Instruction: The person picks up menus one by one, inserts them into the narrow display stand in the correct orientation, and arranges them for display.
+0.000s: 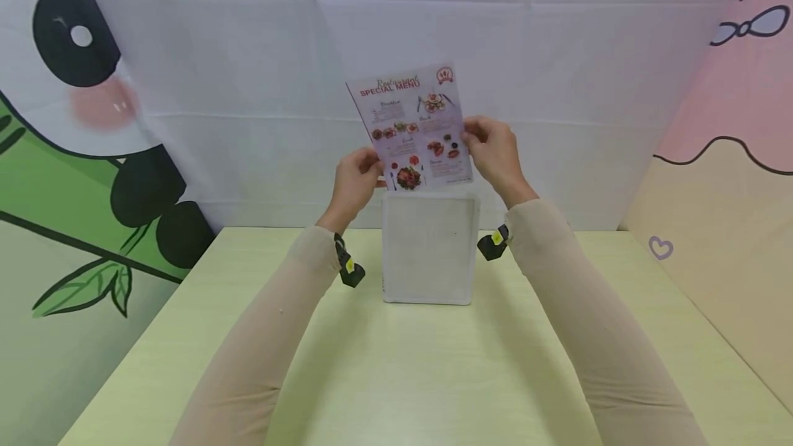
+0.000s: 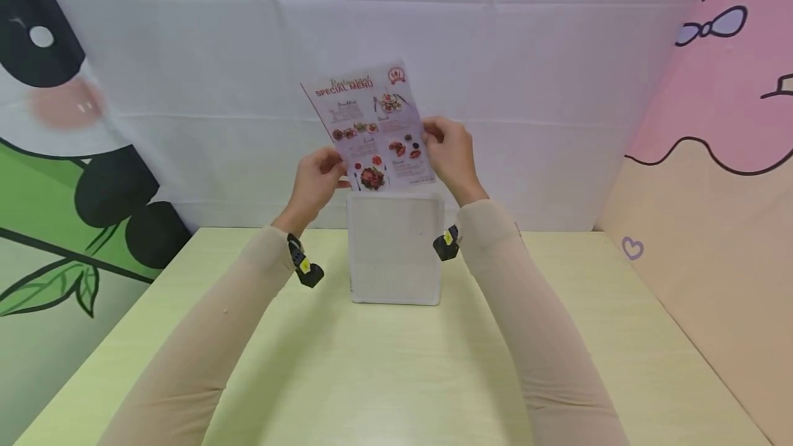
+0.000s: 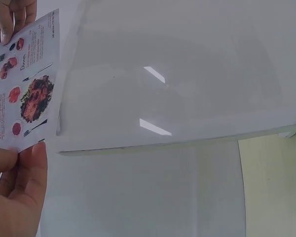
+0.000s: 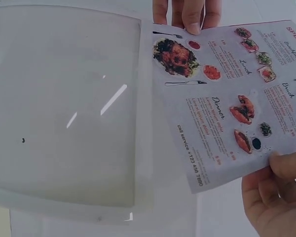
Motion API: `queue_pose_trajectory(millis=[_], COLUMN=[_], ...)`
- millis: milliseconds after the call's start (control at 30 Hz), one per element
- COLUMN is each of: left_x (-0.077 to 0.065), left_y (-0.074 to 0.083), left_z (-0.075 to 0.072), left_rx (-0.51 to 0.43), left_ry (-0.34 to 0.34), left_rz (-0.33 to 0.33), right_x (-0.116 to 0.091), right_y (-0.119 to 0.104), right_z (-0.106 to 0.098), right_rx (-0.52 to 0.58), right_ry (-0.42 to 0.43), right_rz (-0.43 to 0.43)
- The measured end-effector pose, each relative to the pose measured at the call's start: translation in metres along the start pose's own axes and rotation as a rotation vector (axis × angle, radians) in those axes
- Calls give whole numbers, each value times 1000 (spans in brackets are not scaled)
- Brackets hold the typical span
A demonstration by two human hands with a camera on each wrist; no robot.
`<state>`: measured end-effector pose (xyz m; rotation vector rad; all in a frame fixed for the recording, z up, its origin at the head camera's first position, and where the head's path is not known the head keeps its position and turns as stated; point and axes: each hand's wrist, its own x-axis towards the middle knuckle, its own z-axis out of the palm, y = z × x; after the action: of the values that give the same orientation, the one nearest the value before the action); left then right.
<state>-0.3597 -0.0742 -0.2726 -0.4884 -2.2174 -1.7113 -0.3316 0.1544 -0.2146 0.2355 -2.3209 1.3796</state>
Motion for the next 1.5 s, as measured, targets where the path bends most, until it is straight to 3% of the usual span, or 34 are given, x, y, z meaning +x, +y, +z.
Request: queue_pose_trajectory(millis=[667,1500], left_x=[-2,-3], left_y=[-8,-8], left_z=[2,4], left_rx=[32,86], left_ry=[-31,-71], left_rz=[-24,2], right_x=[-4,-11], right_y=[17,36], right_z=[-1,-3], right_rx=[40,60], right_ry=[-53,-88], right_rz=[63,104])
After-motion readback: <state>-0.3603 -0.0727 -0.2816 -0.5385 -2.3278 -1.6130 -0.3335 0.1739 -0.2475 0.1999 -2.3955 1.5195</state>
